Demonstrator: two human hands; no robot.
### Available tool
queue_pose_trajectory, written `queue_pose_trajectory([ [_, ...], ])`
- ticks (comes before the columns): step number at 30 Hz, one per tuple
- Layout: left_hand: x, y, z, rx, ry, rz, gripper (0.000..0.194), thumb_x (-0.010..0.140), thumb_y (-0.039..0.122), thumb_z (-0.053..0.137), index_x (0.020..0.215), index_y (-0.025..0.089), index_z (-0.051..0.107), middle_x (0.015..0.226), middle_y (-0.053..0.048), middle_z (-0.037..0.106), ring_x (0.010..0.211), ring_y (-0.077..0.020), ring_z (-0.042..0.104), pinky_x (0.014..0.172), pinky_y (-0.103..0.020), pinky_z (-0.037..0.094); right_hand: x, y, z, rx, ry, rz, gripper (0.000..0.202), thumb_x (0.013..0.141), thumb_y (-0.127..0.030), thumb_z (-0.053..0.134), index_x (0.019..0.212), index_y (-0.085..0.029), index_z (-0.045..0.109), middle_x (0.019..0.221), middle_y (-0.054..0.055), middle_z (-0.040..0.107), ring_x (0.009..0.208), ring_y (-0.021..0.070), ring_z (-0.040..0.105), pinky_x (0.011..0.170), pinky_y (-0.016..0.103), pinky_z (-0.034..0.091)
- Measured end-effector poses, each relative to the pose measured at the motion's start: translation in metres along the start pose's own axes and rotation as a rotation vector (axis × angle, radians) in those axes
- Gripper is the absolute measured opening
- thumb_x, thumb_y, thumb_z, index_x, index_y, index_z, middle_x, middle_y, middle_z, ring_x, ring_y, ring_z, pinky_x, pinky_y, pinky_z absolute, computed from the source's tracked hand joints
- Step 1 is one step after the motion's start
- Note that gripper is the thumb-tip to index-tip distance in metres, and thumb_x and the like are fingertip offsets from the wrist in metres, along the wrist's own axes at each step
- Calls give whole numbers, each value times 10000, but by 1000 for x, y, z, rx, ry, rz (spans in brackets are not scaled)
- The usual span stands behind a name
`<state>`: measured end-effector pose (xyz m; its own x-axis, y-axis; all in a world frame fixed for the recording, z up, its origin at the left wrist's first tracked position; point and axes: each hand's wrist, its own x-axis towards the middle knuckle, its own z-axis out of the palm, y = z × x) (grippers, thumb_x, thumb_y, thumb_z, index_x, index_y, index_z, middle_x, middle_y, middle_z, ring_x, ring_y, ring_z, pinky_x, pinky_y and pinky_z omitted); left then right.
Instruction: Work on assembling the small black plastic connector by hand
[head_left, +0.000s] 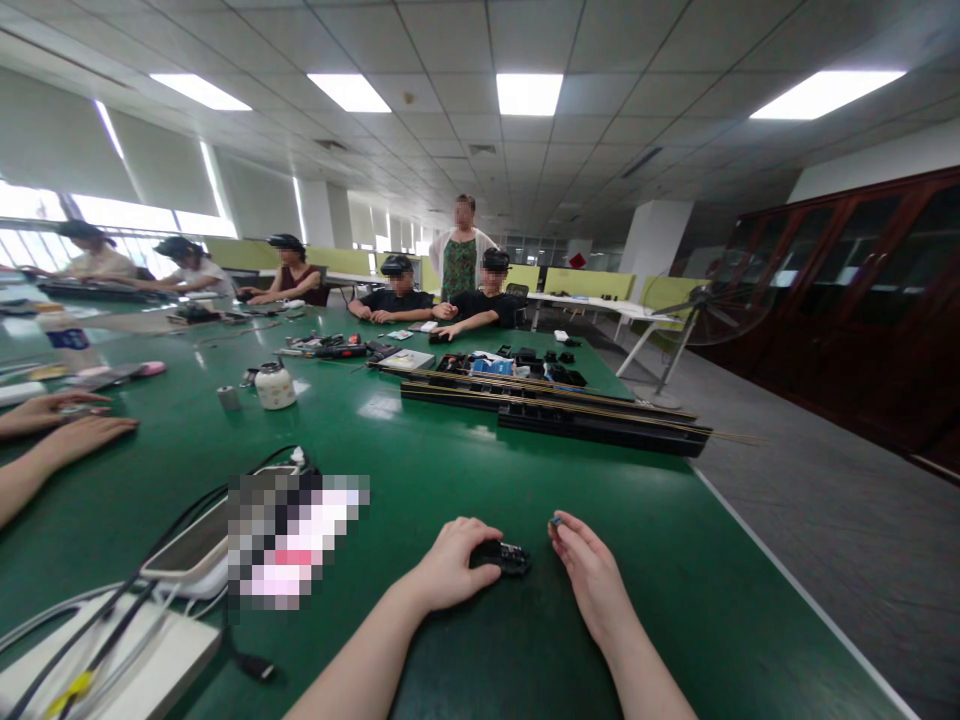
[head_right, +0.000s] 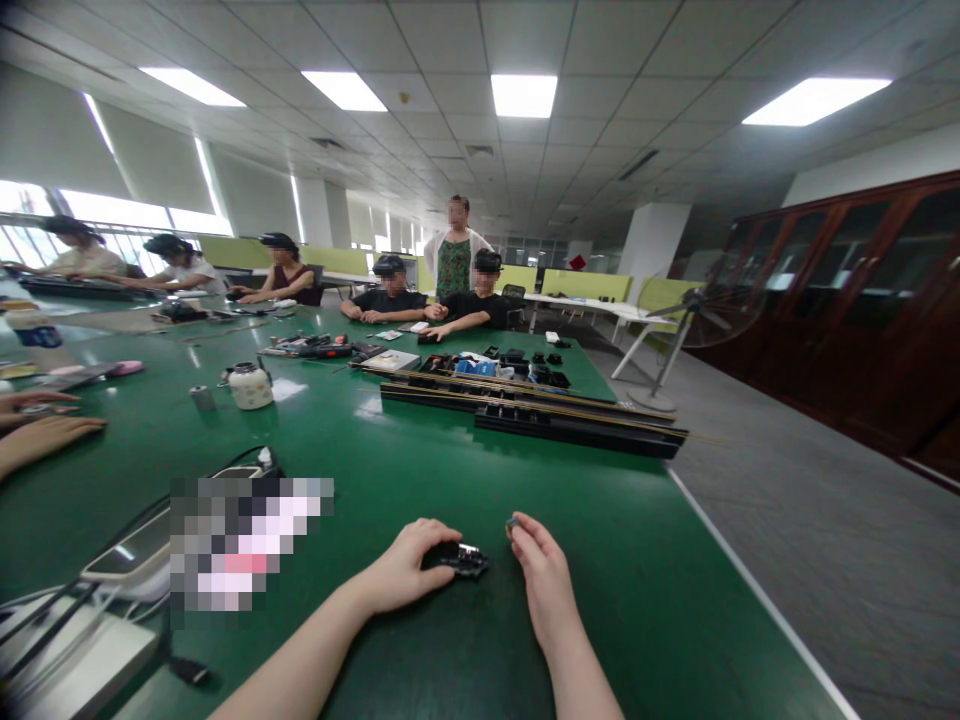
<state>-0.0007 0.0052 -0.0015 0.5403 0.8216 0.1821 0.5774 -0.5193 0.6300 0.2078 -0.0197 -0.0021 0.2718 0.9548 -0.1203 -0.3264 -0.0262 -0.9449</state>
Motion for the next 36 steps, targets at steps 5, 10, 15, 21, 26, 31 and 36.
queue_pose_trajectory([
  [5,0,-1,0,1,0,-1,390,738,293,632,1120,225,594,1064,-48,615,1019,-247,516,932,-360,369,1,0,-3,-1,5,-21,366,601,-408,695,903,-207,641,886,46,706,949,244,639,881,375,475],
  [10,-1,3,-2,7,-1,-8,387,734,289,627,1115,227,599,1060,-47,618,1011,-242,518,930,-353,371,4,2,-5,93,28,-2,342,582,-381,721,870,-207,662,847,30,707,893,218,648,819,330,500],
  [15,-1,4,-2,10,6,-9,382,738,295,619,1112,220,604,1056,-50,619,1007,-239,517,926,-342,370,3,2,-4,210,34,32,372,515,-366,791,837,-214,682,799,-16,712,810,130,639,747,204,493],
  [21,-1,3,-2,13,-14,-17,388,732,284,631,1114,226,597,1066,-43,612,1022,-243,513,934,-355,366,2,0,-4,259,31,62,392,484,-359,827,821,-208,694,790,-22,715,794,112,634,722,173,494],
  [26,0,2,-2,14,-18,-14,395,737,286,630,1125,231,587,1072,-41,612,1027,-244,512,936,-357,365,2,-2,-3,280,23,74,390,467,-336,850,809,-225,699,787,-36,709,760,95,633,693,159,500],
  [31,0,2,-1,14,-12,-13,389,737,285,633,1120,232,591,1071,-43,614,1026,-242,514,941,-358,363,3,0,-4,279,19,74,397,458,-333,858,808,-237,695,782,-46,704,748,85,626,684,149,497],
  [36,-1,1,-1,7,-8,-12,402,731,282,646,1125,220,593,1073,-48,611,1030,-239,510,940,-357,363,4,1,-4,256,24,63,384,472,-344,852,803,-231,695,791,-38,701,754,93,625,691,156,499],
])
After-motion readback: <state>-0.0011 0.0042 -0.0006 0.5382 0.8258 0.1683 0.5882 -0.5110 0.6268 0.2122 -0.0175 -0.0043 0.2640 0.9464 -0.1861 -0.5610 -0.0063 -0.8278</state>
